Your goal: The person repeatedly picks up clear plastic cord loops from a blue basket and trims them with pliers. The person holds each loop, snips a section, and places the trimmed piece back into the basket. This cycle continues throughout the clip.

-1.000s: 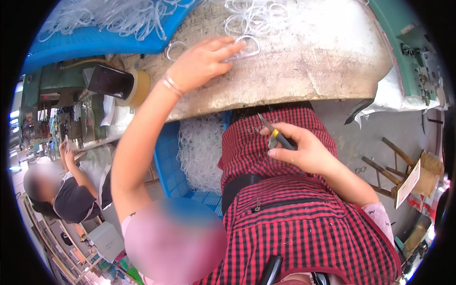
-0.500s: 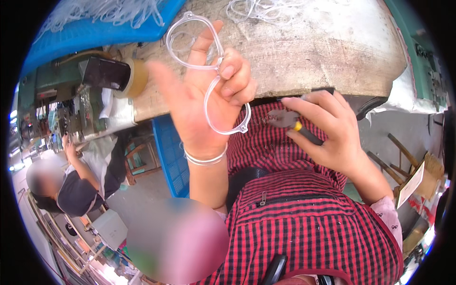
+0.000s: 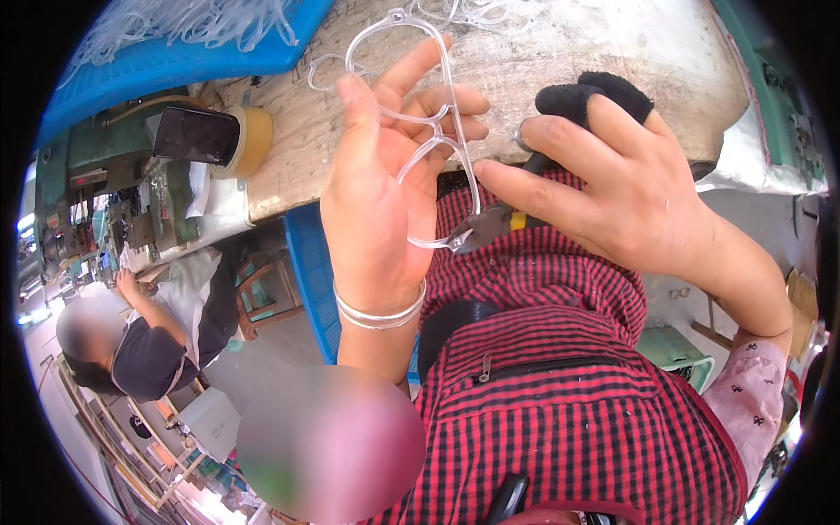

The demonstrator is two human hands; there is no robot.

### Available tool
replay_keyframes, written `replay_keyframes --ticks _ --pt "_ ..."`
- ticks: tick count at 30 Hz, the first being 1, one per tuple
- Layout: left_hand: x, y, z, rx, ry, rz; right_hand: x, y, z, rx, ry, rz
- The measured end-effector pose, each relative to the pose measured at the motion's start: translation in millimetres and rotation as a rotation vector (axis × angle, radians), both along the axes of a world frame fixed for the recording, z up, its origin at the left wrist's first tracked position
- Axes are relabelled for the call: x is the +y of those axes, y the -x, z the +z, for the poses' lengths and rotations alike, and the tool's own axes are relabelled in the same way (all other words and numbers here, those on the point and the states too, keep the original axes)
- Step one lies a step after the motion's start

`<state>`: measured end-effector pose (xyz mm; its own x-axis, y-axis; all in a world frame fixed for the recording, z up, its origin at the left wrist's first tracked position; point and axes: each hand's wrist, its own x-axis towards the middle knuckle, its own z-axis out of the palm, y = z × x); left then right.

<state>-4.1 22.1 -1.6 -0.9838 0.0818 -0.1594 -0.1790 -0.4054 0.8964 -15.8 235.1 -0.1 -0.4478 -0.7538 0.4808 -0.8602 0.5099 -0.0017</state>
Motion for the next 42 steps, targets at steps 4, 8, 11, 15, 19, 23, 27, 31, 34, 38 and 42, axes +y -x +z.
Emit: replay_keyframes --ticks 4,8,11,15,19,23,27,31,34,38,42 --pt "-2.7 -0.2 -2.9 0.035 -0.088 -0.001 -0.3 3.9 -1.6 -0.031 -0.020 0.034" --pt "-12.1 0.1 -13.0 0.056 -0.289 -0.004 -2.5 -6.2 -2.4 -0.123 -0.061 0.001" --pt "-8.8 -0.2 -18.4 0.127 -0.261 0.114 -8.3 -22.2 -26.2 -0.432 0.207 -0.058" --pt "-1.1 -0.9 -14.3 0.327 -0.054 0.359 -15.6 -31.4 -35.5 -0.654 0.360 -0.154" --pt "3.8 -0.9 -6.1 0.475 0.107 0.543 -22.4 -35.9 -28.0 -0.574 0.328 -0.235" --pt "14.0 -4.1 -8.3 0.622 0.289 0.734 -31.3 -45.4 -32.2 -0.602 0.356 -0.279" --pt "21.0 -8.0 -13.3 0.699 0.553 0.855 -48.0 -58.4 -41.1 -0.621 0.385 -0.325" --pt "-20.2 -46.4 -35.3 0.655 0.720 0.561 -35.0 -50.9 -44.6 -0.946 0.407 -0.163" --pt "-91.8 -64.1 2.6 0.454 1.361 -0.110 1.0 -51.7 -54.3 -1.175 0.442 -0.189" --pt "-135.1 -46.6 0.3 0.438 1.693 0.064 20.3 -64.0 -66.1 -1.479 0.680 -0.340" --pt "-110.1 39.6 -29.3 0.460 1.672 0.404 -6.9 -62.3 -59.9 -1.701 0.571 -0.224"
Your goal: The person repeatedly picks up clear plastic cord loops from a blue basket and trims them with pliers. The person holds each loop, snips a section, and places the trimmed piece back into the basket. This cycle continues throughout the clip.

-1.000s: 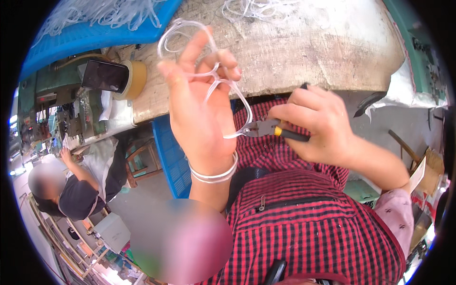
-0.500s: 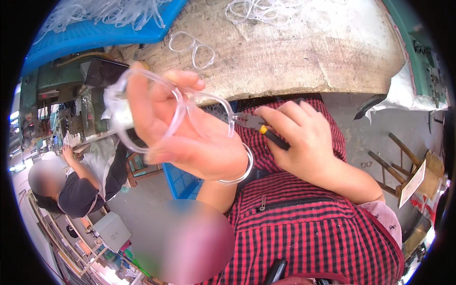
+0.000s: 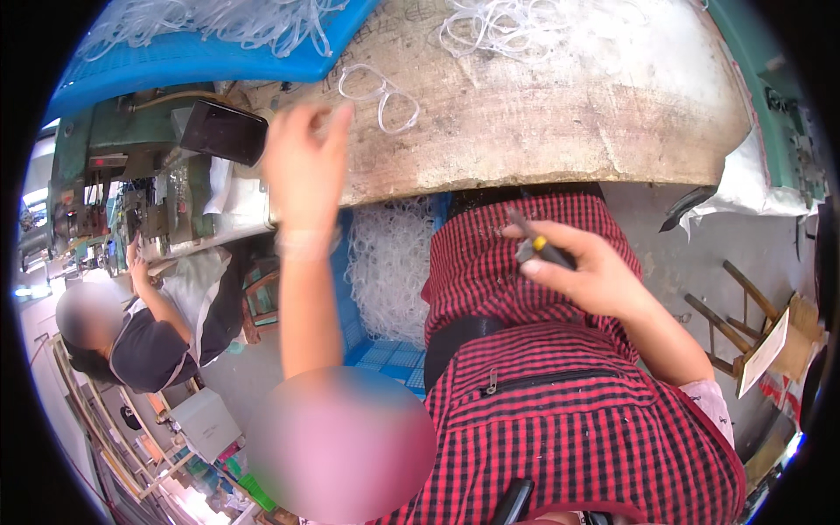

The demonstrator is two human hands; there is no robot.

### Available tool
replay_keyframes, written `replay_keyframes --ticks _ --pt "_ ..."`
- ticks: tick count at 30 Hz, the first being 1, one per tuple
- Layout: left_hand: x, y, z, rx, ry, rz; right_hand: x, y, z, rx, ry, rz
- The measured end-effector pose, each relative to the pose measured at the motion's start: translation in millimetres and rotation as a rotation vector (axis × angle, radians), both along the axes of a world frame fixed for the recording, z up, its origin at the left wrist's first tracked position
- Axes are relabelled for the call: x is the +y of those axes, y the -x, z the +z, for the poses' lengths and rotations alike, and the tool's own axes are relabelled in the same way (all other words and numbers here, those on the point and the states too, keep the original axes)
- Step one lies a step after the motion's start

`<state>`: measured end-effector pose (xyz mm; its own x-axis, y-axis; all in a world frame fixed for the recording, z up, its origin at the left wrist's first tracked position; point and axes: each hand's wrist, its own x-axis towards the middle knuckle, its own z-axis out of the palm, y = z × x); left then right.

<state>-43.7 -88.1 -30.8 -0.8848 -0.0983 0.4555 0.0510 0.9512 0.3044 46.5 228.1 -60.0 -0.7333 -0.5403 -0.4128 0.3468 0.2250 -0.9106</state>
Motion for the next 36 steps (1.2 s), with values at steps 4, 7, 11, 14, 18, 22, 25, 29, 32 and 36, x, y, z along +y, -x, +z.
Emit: replay_keyframes --ticks 4,7,11,14,18,22,25,29,32,36 --pt "32.3 90.0 -49.1 -0.497 0.121 0.217 -4.4 -11.2 -6.2 0.302 -0.083 -0.014" --pt "11.4 104.2 -51.9 -0.623 0.125 0.072 18.2 -19.9 -9.9 0.256 -0.219 -0.056" --pt "-2.4 58.6 13.1 -0.455 -0.616 -0.281 38.0 -35.7 -30.8 0.240 -0.245 -0.199" --pt "9.1 21.7 30.7 -0.386 -1.364 -0.632 32.2 -26.6 -22.7 0.304 -0.206 -0.229" --pt "68.9 -22.9 29.1 -0.469 -2.099 -0.891 14.7 16.3 1.3 0.920 -0.221 -0.176" --pt "99.4 -26.8 22.0 -0.472 -2.091 -0.697 2.8 35.8 42.2 1.314 -0.413 -0.072" --pt "103.4 -25.3 23.0 -0.495 -1.930 -0.668 8.9 41.7 47.2 1.383 -0.499 0.013" --pt "110.7 -26.3 30.9 -0.516 -1.587 -0.573 15.8 49.8 58.6 1.542 -0.582 0.113" --pt "115.5 -26.8 31.5 -0.538 -1.567 -0.550 16.9 62.3 62.6 1.719 -0.588 0.144" --pt "122.4 -29.0 34.6 -0.534 -1.656 -0.479 19.1 70.5 66.7 1.774 -0.569 0.227"
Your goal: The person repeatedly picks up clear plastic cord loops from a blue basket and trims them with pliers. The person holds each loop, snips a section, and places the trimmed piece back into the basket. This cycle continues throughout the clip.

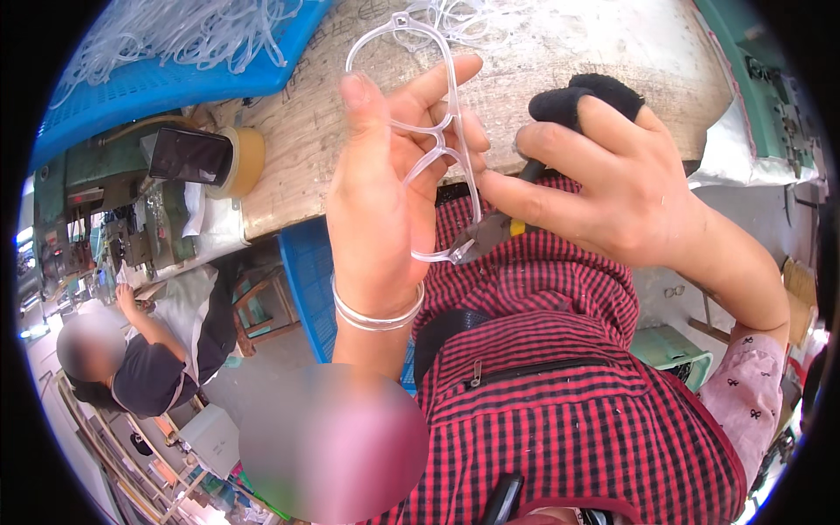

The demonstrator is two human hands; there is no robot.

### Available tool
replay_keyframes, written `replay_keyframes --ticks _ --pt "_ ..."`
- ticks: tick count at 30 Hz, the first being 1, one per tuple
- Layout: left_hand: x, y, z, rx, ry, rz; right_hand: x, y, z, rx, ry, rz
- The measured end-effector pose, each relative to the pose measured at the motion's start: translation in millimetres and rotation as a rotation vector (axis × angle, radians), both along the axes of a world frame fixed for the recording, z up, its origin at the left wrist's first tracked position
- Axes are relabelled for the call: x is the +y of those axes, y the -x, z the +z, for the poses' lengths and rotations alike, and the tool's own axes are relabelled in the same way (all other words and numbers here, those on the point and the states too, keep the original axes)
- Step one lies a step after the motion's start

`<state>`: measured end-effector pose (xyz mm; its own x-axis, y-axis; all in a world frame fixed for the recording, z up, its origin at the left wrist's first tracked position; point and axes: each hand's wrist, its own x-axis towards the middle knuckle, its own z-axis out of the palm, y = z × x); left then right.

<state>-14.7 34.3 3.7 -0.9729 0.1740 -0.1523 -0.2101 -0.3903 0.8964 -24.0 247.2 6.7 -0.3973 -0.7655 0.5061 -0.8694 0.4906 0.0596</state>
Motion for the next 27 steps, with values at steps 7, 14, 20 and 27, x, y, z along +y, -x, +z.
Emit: replay_keyframes --ticks 7,14,20,27 --pt "-2.5 -0.8 -12.7 0.006 -0.195 0.131 -3.8 -16.4 -12.6 -0.244 0.037 -0.079" --pt "-0.1 0.3 -19.3 0.434 0.012 0.508 -27.1 -49.4 -47.9 -0.799 0.664 -0.291" --pt "5.8 -3.9 -11.0 0.697 0.180 0.704 -38.6 -59.9 -23.3 -0.575 0.347 -0.456" --pt "6.9 -13.5 -18.4 0.893 0.589 0.833 -47.6 -59.9 -43.2 -1.233 0.724 -0.212"
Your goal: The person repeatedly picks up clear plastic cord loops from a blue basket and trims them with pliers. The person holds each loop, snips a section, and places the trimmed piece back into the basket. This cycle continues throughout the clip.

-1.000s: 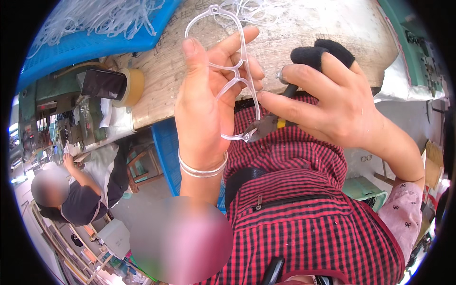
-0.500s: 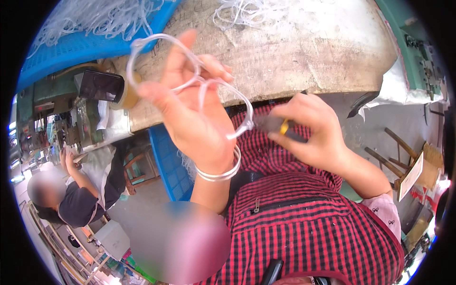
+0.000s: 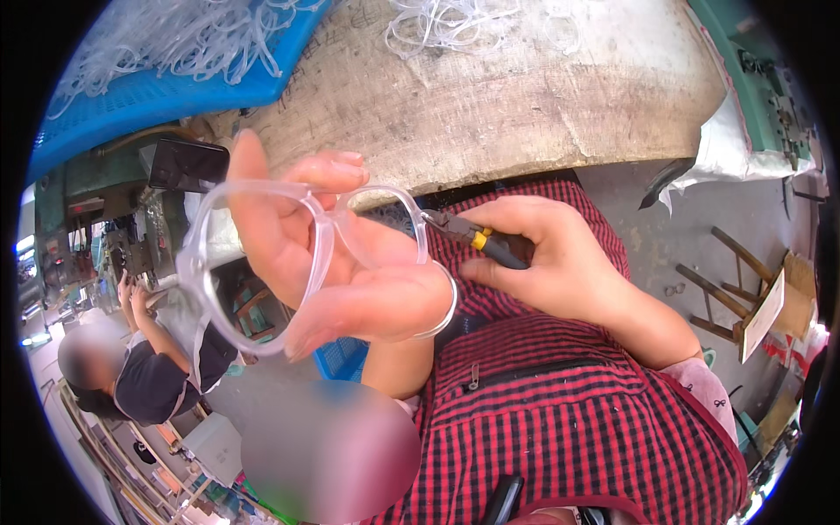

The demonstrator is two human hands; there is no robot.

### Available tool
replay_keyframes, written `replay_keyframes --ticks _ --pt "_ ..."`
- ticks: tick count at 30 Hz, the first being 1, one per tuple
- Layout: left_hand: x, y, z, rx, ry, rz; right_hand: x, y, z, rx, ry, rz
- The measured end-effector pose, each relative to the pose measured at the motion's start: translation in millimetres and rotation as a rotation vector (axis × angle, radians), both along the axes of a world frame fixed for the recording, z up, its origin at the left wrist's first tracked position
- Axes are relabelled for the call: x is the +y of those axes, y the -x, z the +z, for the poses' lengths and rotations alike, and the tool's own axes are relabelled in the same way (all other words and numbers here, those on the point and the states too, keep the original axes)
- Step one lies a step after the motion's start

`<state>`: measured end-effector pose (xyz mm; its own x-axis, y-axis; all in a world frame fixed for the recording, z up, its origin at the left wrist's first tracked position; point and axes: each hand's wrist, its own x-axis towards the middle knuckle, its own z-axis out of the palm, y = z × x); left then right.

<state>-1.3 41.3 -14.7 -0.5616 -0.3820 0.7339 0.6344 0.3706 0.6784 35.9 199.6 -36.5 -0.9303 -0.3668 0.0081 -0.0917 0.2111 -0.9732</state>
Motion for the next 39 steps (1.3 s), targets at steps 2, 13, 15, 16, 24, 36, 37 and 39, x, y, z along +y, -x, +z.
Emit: replay_keyframes --ticks 2,13,15,16,24,36,37,39 --pt "-0.9 -4.3 8.0 -0.181 -0.230 -0.193 14.4 10.7 11.6 -0.568 0.392 0.115" --pt "10.4 -46.3 4.7 -0.977 -0.677 -0.862 25.3 39.2 30.2 0.743 -0.629 -0.225" --pt "14.3 -46.4 8.0 -0.983 -0.667 -0.850 23.2 38.4 32.6 0.749 -0.701 -0.256" --pt "14.6 -45.6 7.7 -0.978 -0.649 -0.858 22.4 37.9 32.5 0.757 -0.733 -0.275" --pt "19.6 -51.1 2.5 -0.989 -0.631 -0.807 19.3 34.9 23.0 0.714 -0.816 -0.262" --pt "-122.2 -34.2 18.5 -0.995 0.784 -0.107 86.6 6.6 -21.3 -0.508 0.277 -0.142" --pt "-107.1 -7.2 14.9 -0.728 0.870 -0.064 81.9 5.0 -25.1 -0.593 0.340 -0.147" --pt "-76.4 55.3 6.3 -0.254 0.992 -0.064 66.9 0.4 -20.8 -0.723 0.349 0.021"
